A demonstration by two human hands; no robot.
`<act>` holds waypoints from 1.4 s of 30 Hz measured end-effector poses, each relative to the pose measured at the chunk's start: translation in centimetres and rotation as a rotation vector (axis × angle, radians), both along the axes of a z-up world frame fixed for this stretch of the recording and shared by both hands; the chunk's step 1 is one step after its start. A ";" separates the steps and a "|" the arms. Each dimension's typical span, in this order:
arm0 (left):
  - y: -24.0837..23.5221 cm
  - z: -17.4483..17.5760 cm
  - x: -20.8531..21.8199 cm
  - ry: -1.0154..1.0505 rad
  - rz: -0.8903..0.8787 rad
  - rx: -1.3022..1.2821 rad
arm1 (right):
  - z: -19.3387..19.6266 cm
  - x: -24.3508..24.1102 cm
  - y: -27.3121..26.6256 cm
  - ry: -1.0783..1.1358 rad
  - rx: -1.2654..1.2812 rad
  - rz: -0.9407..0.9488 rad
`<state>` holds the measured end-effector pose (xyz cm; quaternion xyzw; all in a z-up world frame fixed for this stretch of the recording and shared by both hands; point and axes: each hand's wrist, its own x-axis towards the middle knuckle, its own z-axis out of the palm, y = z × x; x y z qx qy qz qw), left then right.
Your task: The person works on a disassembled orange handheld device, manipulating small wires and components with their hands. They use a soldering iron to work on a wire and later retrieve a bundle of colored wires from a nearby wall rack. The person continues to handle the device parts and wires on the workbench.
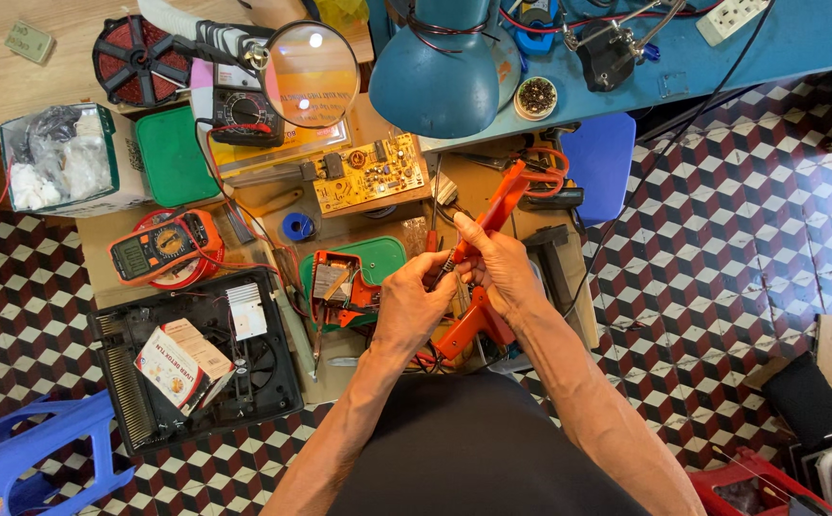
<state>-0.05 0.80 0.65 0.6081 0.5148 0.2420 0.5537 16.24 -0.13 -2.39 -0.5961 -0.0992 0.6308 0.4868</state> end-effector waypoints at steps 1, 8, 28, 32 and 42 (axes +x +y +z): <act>0.0 0.2 0.0 0.008 -0.001 -0.006 | 0.0 0.0 0.0 -0.010 0.003 0.012; -0.8 1.6 0.3 -0.008 0.019 0.243 | 0.4 0.3 -0.9 0.019 0.217 0.050; -1.3 -1.0 -0.2 -0.345 0.285 -0.368 | 2.3 0.1 -3.3 0.069 0.296 0.142; -0.5 -1.7 -0.6 -0.516 0.273 -0.577 | 2.0 0.1 -3.5 0.093 0.292 0.097; -1.6 -3.0 -0.2 -0.510 0.105 -0.680 | -0.2 0.0 -3.6 0.024 0.239 -0.029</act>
